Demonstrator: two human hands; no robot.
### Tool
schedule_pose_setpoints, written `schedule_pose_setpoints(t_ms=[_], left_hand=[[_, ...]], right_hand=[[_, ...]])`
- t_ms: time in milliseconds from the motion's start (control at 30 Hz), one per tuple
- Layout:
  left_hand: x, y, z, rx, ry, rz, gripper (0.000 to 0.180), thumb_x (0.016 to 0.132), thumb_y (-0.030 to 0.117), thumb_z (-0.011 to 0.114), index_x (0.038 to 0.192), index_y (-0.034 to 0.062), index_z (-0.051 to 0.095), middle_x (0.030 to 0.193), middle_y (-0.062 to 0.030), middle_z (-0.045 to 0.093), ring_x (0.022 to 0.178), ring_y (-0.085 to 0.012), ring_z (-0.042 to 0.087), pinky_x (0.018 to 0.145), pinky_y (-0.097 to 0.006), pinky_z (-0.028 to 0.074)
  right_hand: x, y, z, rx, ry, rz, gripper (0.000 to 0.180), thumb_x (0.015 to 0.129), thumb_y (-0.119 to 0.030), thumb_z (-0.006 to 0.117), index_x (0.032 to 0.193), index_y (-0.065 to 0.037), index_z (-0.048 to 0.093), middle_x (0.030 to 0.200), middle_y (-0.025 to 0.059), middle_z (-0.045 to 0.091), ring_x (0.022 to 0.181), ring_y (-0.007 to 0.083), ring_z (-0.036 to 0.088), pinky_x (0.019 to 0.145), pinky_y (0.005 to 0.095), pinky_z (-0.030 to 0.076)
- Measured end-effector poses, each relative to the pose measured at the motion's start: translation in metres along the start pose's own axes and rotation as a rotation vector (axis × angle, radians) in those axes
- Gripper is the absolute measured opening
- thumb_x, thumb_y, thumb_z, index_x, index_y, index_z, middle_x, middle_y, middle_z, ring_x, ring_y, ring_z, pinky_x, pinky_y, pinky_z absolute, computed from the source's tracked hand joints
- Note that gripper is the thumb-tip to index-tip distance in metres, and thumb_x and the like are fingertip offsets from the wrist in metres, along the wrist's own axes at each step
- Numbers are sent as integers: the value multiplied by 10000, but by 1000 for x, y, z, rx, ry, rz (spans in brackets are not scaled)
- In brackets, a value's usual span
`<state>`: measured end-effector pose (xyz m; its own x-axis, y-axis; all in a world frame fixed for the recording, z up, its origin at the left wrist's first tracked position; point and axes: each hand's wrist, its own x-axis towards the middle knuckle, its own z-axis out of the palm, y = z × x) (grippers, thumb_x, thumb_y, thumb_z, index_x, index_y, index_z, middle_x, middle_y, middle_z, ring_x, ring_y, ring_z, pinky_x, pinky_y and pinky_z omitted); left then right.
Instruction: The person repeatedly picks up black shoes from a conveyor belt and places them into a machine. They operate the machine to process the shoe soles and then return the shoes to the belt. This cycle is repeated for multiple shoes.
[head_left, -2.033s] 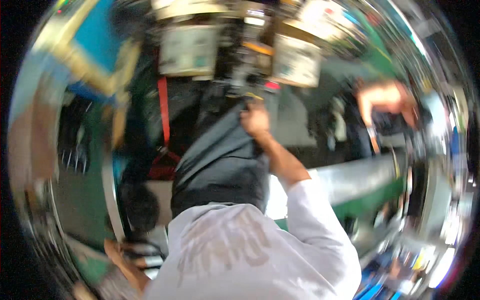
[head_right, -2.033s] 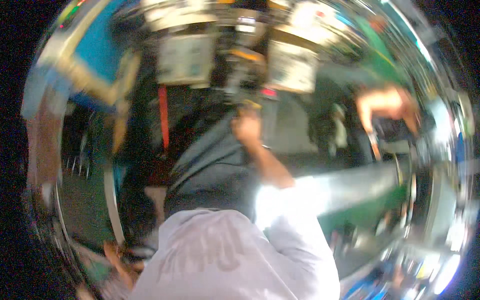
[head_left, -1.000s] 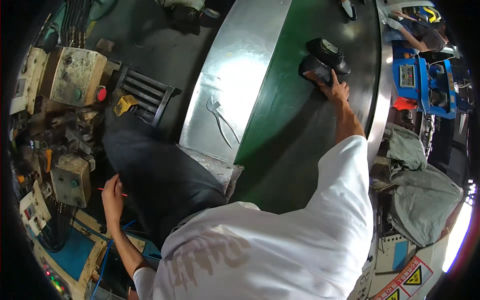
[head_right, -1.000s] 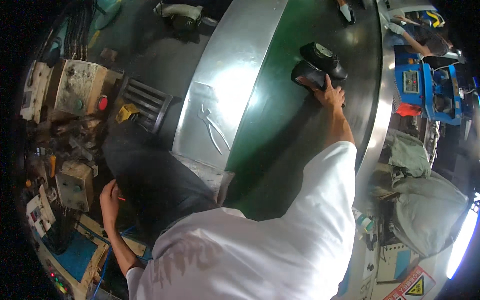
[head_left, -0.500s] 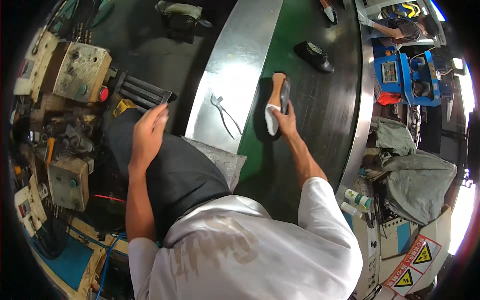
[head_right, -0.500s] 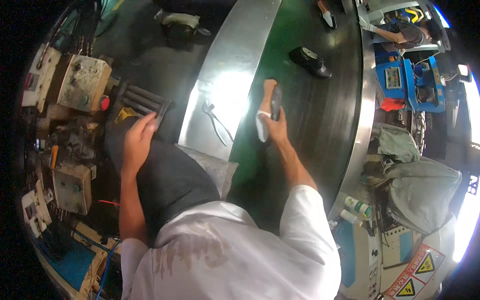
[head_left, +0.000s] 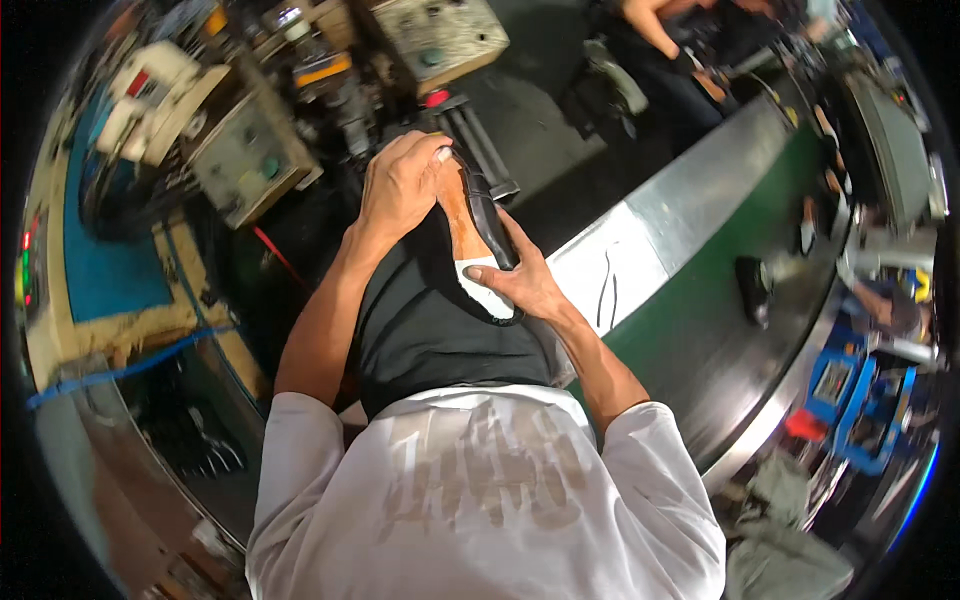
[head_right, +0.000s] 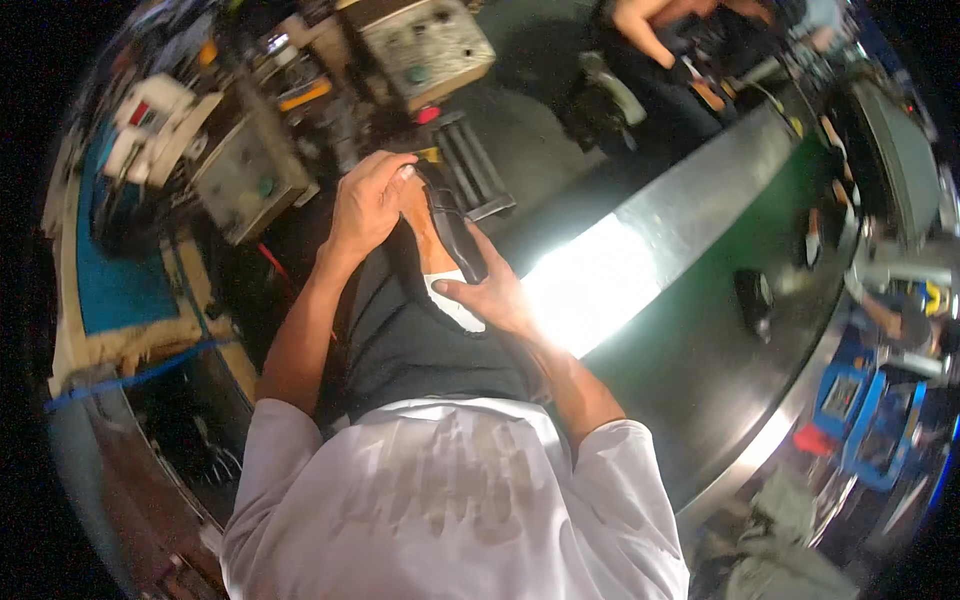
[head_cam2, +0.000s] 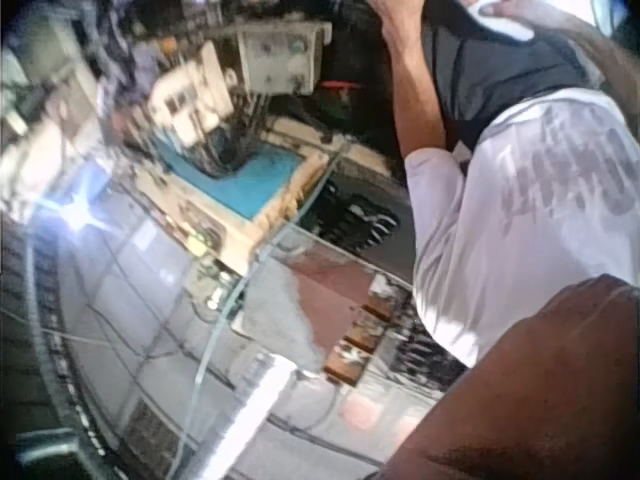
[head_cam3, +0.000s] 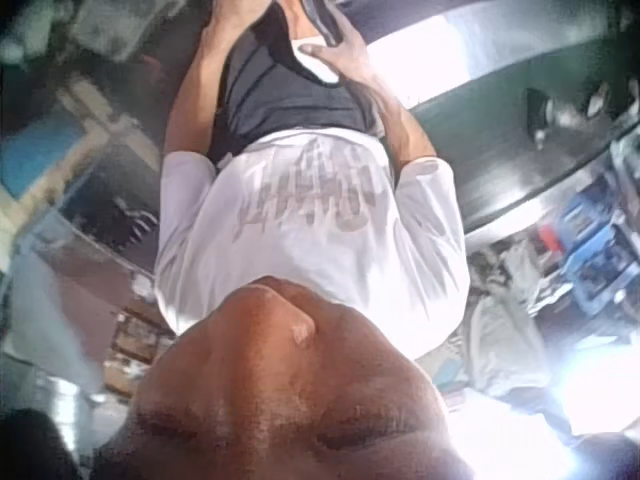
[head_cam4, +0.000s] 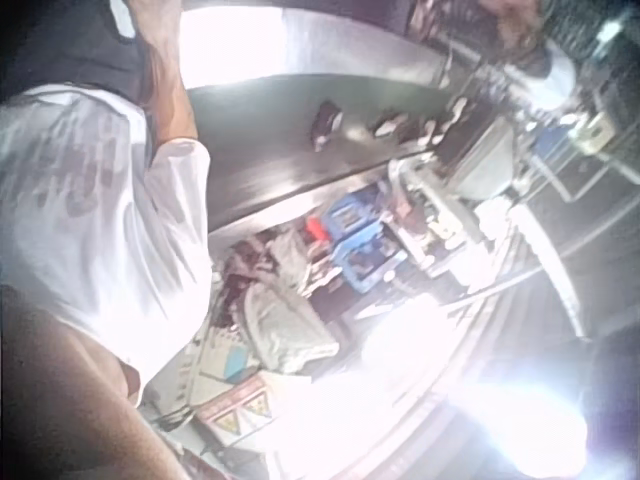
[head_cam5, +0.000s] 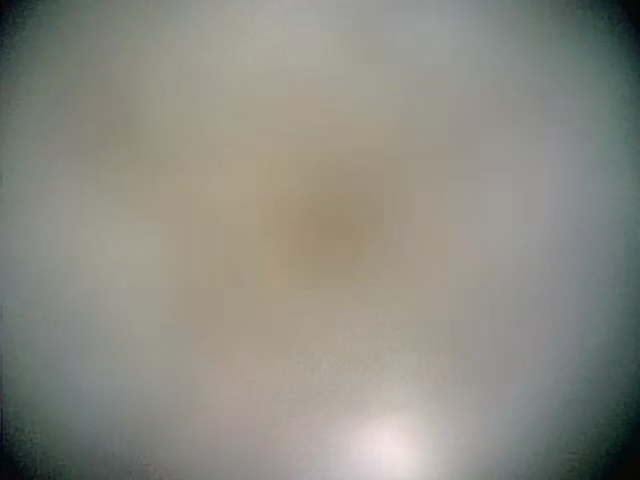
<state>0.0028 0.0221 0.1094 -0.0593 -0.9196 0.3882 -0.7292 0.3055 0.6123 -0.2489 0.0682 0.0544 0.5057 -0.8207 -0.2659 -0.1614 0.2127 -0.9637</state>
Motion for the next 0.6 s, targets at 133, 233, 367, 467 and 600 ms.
schedule_pose_setpoints(t_ms=[133, 233, 367, 467, 600], left_hand=[[-33, -32, -34, -270, -97, -129, 266, 1021, 83, 645, 1265, -5, 702, 1262, -155, 704, 1193, -291, 680, 1046, -387, 506], [-45, -52, -20, -441, -92, -215, 275, 1025, 116, 657, 1277, 19, 711, 1257, -108, 704, 1192, -230, 659, 1056, -353, 482], [-54, -64, 29, -594, 71, -523, 298, 975, 77, 680, 1265, 21, 721, 1229, -69, 699, 1171, -178, 634, 1061, -324, 458], [-46, -66, 54, -823, 208, -586, 311, 981, 101, 677, 1284, 32, 701, 1213, -46, 698, 1155, -154, 635, 1062, -312, 468], [-45, -54, 71, -929, 266, -686, 322, 993, 155, 698, 1299, 54, 687, 1237, -62, 706, 1178, -159, 640, 1085, -320, 468]], right_hand=[[11, -11, 28, -131, -116, 46, 1126, 814, -368, 928, 1676, -6, 300, 1599, 226, 507, 1498, 320, 477, 1234, 402, 381], [22, 0, 36, -83, -136, 75, 1098, 826, -340, 914, 1673, -1, 303, 1587, 218, 521, 1487, 312, 489, 1225, 396, 390], [23, -3, 40, -115, -85, 177, 1066, 838, -364, 896, 1662, 6, 330, 1567, 225, 540, 1465, 320, 517, 1195, 397, 427], [32, 18, 33, -292, 20, 116, 960, 885, -376, 877, 1629, 5, 405, 1457, 225, 607, 1339, 273, 594, 1135, 370, 459], [40, -32, 7, -867, -168, 247, 1181, 836, -810, 719, 1666, -46, 367, 1497, 379, 521, 1406, 446, 562, 1076, 505, 508]])
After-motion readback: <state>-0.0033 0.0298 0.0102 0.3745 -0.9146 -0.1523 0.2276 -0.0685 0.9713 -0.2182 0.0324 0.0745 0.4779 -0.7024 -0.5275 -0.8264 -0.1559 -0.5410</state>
